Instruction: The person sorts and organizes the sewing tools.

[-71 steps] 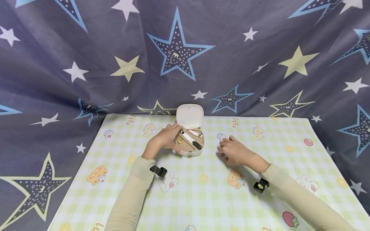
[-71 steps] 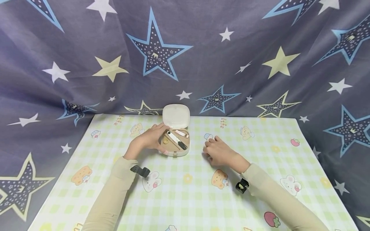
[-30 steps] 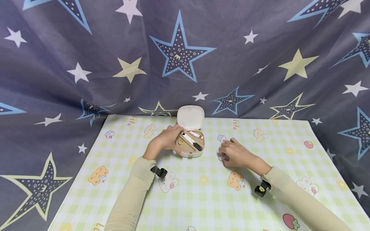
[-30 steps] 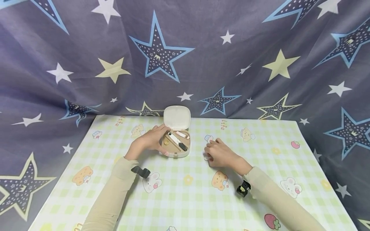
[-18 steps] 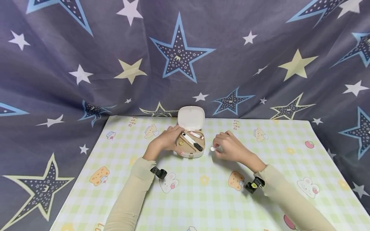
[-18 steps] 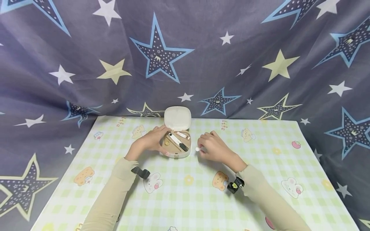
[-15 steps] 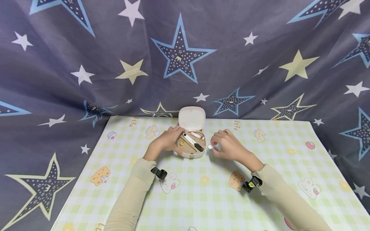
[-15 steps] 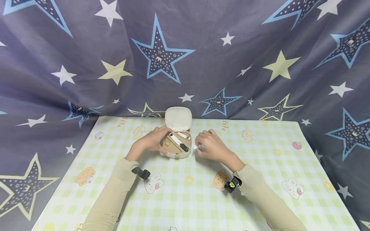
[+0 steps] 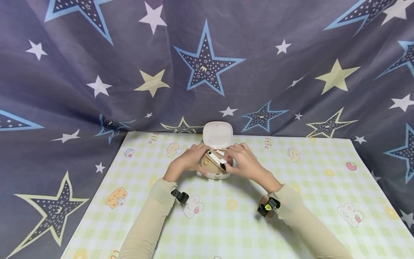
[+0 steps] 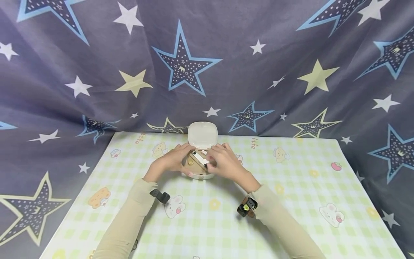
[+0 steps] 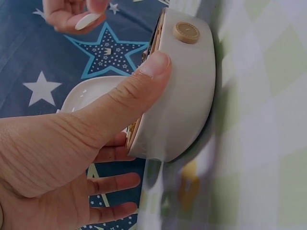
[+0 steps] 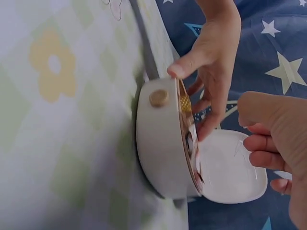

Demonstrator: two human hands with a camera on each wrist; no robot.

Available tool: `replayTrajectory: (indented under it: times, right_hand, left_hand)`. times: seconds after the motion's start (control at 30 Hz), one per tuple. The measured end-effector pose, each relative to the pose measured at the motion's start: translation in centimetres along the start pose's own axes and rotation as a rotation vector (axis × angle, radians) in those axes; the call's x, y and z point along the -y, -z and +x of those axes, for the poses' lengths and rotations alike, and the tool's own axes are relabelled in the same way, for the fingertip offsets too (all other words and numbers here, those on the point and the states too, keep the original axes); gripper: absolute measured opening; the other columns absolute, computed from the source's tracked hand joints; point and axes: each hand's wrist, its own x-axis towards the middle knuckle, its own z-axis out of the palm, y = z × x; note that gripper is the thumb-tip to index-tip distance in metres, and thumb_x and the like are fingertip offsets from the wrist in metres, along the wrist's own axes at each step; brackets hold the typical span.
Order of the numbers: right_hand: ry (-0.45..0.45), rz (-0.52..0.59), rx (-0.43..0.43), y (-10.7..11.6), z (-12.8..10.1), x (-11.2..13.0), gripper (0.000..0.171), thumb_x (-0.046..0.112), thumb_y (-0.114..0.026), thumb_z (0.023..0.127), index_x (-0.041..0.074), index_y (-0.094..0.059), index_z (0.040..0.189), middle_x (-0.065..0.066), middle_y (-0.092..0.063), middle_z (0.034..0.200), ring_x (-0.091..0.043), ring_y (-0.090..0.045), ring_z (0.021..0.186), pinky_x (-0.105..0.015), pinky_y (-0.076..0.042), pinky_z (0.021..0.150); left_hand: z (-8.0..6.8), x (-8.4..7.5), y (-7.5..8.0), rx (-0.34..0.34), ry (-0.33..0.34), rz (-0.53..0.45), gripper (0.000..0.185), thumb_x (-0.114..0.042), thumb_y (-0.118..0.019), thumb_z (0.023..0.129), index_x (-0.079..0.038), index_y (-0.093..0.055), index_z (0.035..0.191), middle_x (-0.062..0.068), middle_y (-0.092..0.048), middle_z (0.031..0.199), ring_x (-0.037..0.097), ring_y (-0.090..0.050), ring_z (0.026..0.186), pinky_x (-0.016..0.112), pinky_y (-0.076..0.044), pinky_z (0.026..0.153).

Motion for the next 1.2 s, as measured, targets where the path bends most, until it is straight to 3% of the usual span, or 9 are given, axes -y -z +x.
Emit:
replayTrajectory:
  times: [0.43,0.73,1.03,1.2]
  right_hand:
    - [-0.066,0.121,0.052,-3.1,1.1,1.3,0.009,0.020,-0.073,0.080,0.017,-0.066,0.086,0.000,-0.066,0.083,-0.014,-0.056,0.083,-0.038,-0.041,0.086]
    - [-0.051,0.117,0.070,-4.8,1.2,1.3,0.011,0.017,-0.075,0.077,0.018,-0.068,0.085,0.006,-0.057,0.076,-0.012,-0.048,0.080,-0.036,-0.038,0.084]
    - [-0.006,0.069,0.106,-5.4,1.0,1.3,0.010,0.015,-0.075,0.079,0.017,-0.066,0.085,0.006,-0.056,0.076,-0.011,-0.049,0.075,-0.050,-0.041,0.107]
    - [-0.010,0.036,0.102,-5.4,0.9,1.4,0.010,0.017,-0.075,0.080,0.017,-0.067,0.085,0.006,-0.056,0.077,-0.012,-0.052,0.079,-0.048,-0.042,0.104]
  left_hand:
    - [-0.3,-0.2,0.0,-0.015,-0.026,0.024,0.105,-0.048,-0.093,0.068,-0.007,-0.041,0.151,0.009,-0.048,0.147,0.033,-0.049,0.123,0.050,-0.048,0.103]
    - [-0.2,0.1,-0.1,-0.035,-0.039,0.016,0.105,-0.047,-0.094,0.067,-0.007,-0.043,0.150,0.010,-0.050,0.144,0.033,-0.050,0.120,0.051,-0.048,0.102]
    - [-0.4,-0.1,-0.1,-0.042,-0.030,0.012,0.107,-0.047,-0.094,0.066,-0.006,-0.043,0.150,0.011,-0.051,0.144,0.033,-0.050,0.122,0.051,-0.048,0.104]
    - [-0.4,-0.2,-0.1,-0.040,-0.030,0.015,0.108,-0.047,-0.094,0.066,-0.005,-0.041,0.151,0.012,-0.050,0.145,0.034,-0.050,0.123,0.052,-0.047,0.104]
